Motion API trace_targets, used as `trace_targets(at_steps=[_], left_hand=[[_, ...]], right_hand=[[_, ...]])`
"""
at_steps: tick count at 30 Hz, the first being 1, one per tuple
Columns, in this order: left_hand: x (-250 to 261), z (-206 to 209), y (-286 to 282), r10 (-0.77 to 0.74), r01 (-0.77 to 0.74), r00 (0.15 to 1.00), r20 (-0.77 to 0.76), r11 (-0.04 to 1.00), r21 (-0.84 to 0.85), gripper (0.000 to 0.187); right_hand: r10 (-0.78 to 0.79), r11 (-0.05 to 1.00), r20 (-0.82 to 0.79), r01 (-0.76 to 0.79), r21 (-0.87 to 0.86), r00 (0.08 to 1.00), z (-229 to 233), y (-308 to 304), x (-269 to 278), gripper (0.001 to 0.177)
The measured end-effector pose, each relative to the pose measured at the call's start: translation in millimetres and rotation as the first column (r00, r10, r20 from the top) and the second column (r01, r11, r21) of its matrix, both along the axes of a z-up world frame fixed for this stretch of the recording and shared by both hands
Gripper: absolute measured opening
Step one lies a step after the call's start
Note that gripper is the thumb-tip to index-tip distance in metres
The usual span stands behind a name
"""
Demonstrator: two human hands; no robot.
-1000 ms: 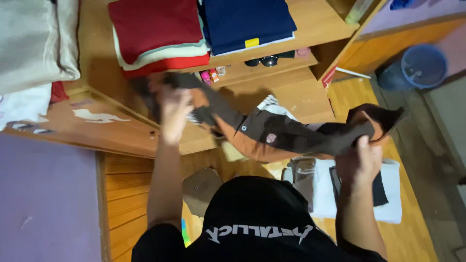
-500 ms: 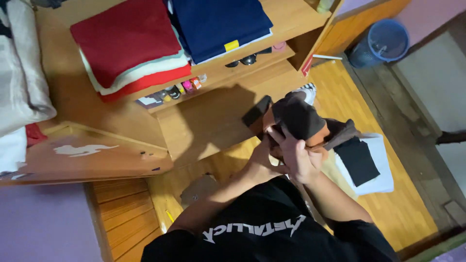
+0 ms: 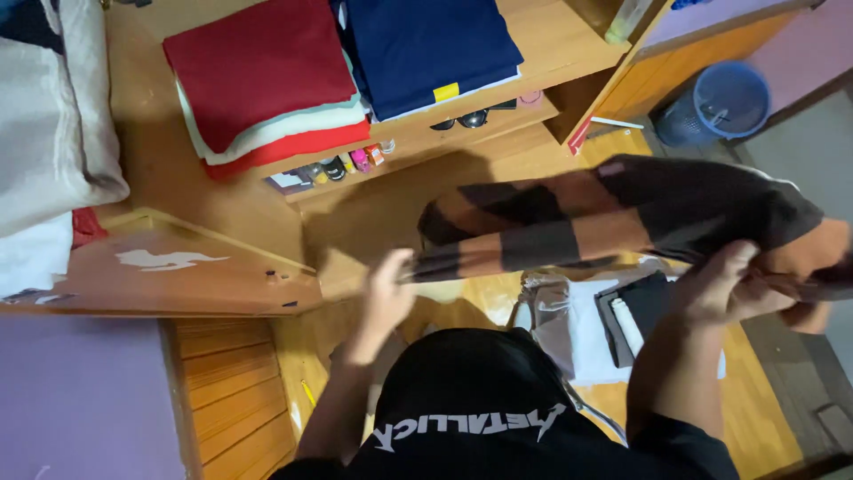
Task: The person folds a striped shirt and a black t-shirt on a wooden shelf, smoothing and aligning each garment before stacking them with other folded clothes.
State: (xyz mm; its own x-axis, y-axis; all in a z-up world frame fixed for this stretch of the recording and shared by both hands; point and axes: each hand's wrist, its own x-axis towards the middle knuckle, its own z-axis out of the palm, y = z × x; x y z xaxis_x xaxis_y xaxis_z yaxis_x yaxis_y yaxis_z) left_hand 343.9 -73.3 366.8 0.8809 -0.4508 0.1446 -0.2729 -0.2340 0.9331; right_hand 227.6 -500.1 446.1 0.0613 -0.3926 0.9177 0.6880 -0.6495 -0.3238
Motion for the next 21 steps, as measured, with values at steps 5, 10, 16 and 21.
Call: trace_targets(at_steps=[5, 10, 16, 21], left_hand=[[-35.4, 115.1, 103.5, 0.062, -0.375, 0.576, 0.815, 0.906, 0.197, 0.019], [-70.8, 135.2, 153.3, 0.137, -0.419, 0.118, 0.983, 0.905, -0.076, 0.015], [-42.6, 142.6, 118.7, 0.277, -0.741, 0.378, 0.883, 0.663, 0.109, 0.014], [59.3, 165.0, 81.5, -0.101, -0.777, 0.399, 0.911, 0.491, 0.394, 0.029]], right_hand=[[0.256, 0.965, -0.296, -0.224, 0.140, 0.920, -143.7, -147.7, -66.1, 0.050], [0.885, -0.465, 0.356, -0.546, 0.697, -0.299, -138.2, -221.5, -78.3, 0.050], [0.462, 0.877, -0.685, -0.176, 0.446, 0.563, -55.6, -213.6, -7.1, 0.041], [-0.581, 0.766, -0.604, 0.114, -0.633, 0.546, 100.0, -106.2, 88.4, 0.062]])
